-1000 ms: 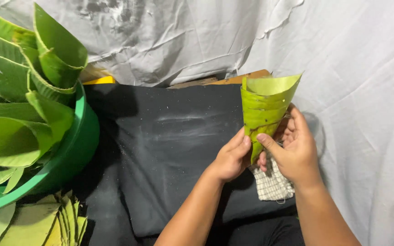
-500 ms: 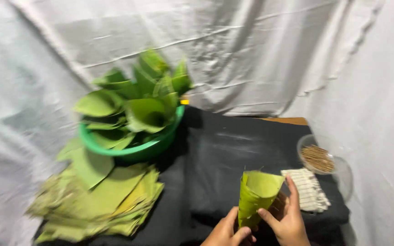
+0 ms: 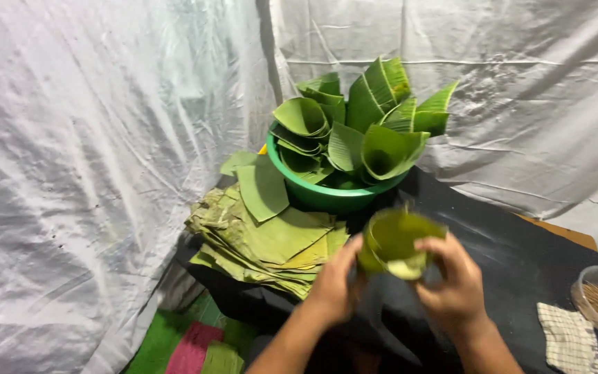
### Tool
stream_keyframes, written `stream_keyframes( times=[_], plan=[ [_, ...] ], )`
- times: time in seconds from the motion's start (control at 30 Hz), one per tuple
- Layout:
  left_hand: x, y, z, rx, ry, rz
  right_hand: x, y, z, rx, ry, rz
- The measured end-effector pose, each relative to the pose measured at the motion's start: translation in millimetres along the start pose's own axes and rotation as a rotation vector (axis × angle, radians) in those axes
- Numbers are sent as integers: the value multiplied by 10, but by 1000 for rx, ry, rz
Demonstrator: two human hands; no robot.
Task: Cleaning banana leaves with a cloth and folding them into cones secured with small sticks
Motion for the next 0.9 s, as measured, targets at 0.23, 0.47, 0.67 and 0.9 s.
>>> stream_keyframes(
  times=[0.23,0.47,0.67,0.9],
  plan=[
    [-1228,-386,186,-148,129,24,-1240,-282,-891,226,147,519],
    [-1366,-700,278,-157,156,-96,-1244,233,-1171,392,-19,318],
    [-1305,-1375,85,-494,78,-216,-1130,413,-1162,462,-29,313],
    [-1300,-1400,94,-630,28,-255,-960,888,-1151,488,3,348]
  ],
)
Point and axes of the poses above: each hand's wrist, its own x-axis away from the middle knuckle, its own z-axis out of the back of the hand, y = z × x, the point moved 3 cm from there along -x, towards the middle knuckle, and after that the axes turned 14 degrees about y, right-handed, at the moved point
